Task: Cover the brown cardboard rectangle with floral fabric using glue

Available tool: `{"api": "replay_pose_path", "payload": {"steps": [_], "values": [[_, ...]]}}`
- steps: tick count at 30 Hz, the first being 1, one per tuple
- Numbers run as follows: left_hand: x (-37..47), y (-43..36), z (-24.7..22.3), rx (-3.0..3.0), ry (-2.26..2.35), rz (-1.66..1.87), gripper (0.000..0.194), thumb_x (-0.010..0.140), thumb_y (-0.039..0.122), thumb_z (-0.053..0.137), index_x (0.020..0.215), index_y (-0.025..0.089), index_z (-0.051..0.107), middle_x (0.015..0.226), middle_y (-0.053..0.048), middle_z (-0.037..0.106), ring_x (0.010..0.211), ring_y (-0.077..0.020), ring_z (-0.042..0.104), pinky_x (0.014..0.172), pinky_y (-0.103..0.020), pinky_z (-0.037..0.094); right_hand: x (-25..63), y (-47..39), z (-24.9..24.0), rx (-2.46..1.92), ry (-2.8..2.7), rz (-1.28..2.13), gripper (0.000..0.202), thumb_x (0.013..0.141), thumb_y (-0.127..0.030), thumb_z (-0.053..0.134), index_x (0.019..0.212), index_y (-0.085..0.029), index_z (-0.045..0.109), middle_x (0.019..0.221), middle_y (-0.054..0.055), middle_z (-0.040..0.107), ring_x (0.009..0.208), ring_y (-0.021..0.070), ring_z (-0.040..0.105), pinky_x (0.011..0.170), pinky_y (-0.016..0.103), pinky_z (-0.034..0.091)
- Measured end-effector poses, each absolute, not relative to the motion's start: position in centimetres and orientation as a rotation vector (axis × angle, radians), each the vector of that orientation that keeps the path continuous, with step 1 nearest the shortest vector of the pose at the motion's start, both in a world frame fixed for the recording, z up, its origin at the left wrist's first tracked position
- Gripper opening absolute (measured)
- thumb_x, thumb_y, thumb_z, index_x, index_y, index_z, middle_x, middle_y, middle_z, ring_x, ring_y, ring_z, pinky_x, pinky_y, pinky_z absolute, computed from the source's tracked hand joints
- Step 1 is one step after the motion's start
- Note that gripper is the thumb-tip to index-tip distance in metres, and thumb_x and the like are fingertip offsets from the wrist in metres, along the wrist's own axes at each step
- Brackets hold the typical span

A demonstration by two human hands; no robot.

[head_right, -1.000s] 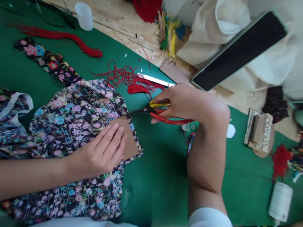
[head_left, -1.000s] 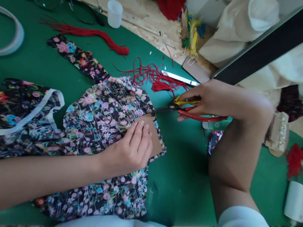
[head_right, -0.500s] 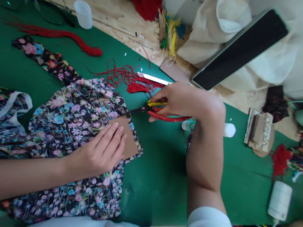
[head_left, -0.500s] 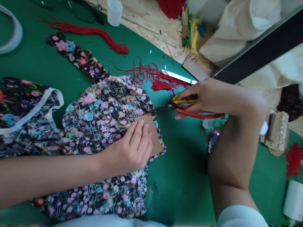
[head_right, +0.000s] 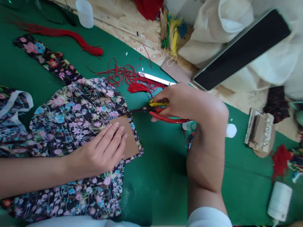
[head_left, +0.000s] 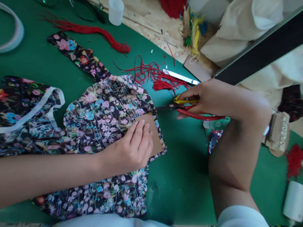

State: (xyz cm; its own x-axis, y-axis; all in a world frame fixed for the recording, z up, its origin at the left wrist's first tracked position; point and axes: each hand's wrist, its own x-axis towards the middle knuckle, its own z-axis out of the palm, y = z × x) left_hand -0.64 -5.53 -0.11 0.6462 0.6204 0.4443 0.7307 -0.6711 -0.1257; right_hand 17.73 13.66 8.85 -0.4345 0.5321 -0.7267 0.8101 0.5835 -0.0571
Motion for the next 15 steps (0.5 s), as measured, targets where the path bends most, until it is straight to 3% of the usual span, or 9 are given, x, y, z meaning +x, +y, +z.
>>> {"api": "replay_pose_path", "payload": {"steps": [8,15], "values": [[-0.57,-5.35,-0.19,-2.561,-1.087,-0.53,0.034,0.09,0.025,0.06,0.11,-0.002,0.068,0.111,-0.022,0.074,0.103,-0.0335,0.072,0.092,-0.042,0.062,17.7,13.29,8.89,1.104,2.144,-0.479,0.031,0.077,-0.052,0.07,0.09,-0.024,0.077,0.064,0.001,0.061,0.054,0.011,0.036,0.058,0.027,0.035],[-0.54,-5.39,-0.24,-2.56,-1.09,-0.525,0.033,0.091,0.022,0.059,0.111,-0.003,0.067,0.112,-0.023,0.073,0.104,-0.033,0.072,0.092,-0.043,0.062,17.33,13.32,9.06,1.072,2.124,-0.436,0.027,0.083,-0.049,0.066,0.083,-0.023,0.074,0.057,-0.003,0.048,0.056,0.0101,0.029,0.058,0.026,0.031]]}}
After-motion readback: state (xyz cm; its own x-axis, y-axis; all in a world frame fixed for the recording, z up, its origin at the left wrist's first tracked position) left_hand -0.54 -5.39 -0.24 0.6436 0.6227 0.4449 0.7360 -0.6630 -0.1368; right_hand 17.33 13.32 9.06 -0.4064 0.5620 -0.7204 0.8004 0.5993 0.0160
